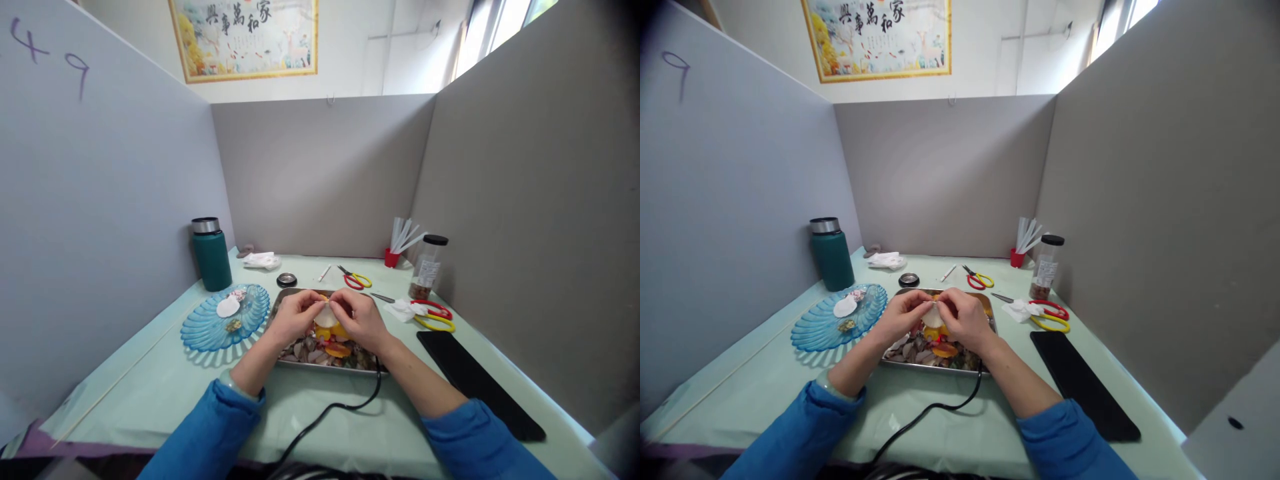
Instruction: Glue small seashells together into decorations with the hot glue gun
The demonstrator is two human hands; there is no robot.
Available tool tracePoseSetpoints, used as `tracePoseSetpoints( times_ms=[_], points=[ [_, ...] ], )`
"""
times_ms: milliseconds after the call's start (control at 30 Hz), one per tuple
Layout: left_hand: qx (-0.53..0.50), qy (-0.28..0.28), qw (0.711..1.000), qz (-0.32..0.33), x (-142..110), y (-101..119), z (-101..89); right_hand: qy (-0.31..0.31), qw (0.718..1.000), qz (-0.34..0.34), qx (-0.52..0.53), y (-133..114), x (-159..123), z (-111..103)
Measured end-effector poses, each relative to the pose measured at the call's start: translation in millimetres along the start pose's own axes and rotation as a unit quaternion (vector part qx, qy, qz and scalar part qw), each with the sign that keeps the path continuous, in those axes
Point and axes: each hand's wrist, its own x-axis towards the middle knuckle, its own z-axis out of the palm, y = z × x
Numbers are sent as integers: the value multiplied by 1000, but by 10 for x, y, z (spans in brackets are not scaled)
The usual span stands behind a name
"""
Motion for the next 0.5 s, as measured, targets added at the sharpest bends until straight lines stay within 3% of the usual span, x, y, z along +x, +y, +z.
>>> tracePoseSetpoints(
  times_ms=[333, 500],
  points=[
    [2, 11, 1000, 3, -2, 26, -4, -6, 1000, 6, -3, 11, 3, 9],
    [-57, -17, 998, -27, -8, 59, 2, 1, 1000, 11, -13, 0, 6, 13]
  ],
)
